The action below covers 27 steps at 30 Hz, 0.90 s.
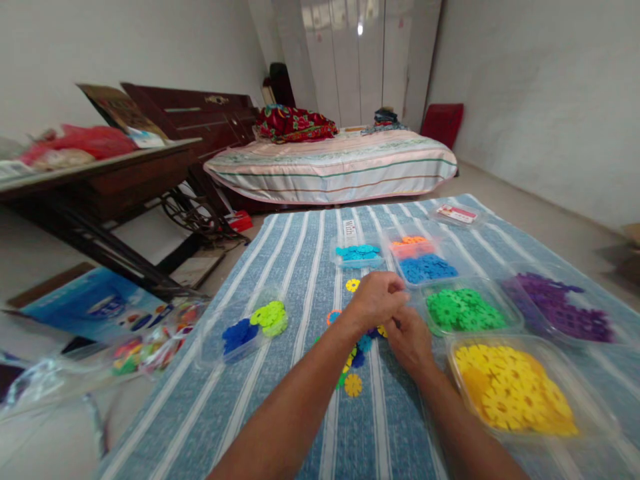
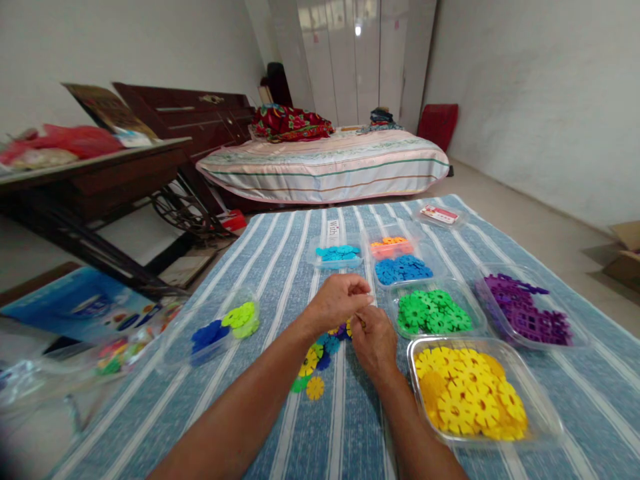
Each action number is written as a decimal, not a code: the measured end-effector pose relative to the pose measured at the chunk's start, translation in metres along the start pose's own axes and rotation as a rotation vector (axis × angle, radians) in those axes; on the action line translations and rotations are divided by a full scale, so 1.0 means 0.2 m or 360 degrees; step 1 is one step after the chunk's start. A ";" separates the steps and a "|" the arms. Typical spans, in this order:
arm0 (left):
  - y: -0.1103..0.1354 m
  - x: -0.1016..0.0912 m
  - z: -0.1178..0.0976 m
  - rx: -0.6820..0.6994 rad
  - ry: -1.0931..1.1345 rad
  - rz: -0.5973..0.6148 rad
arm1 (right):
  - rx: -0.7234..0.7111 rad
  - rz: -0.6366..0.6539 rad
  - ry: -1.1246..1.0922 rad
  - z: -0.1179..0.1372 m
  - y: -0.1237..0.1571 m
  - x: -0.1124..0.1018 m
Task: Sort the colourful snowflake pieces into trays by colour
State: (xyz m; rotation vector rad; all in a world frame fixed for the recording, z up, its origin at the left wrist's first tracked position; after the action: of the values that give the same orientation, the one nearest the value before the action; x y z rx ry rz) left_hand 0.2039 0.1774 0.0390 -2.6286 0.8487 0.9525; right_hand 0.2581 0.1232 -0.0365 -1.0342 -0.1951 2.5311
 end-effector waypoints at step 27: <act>0.15 -0.06 0.42 -0.0479 -0.0709 0.0239 | -0.0077 0.0007 -0.0015 -0.01 0.00 0.01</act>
State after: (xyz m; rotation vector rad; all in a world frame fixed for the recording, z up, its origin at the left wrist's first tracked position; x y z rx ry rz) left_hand 0.1362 0.1909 -0.0185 -2.4421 0.8471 1.7429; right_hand 0.2581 0.1245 -0.0380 -1.0423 -0.2579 2.5475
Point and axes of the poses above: each hand's wrist, its own y-axis away from the middle knuckle, its own x-axis out of the palm, z = x × y, the point moved 9 cm from there along -y, towards the middle knuckle, and after that the axes turned 2 degrees about y, right-handed, at the moved point
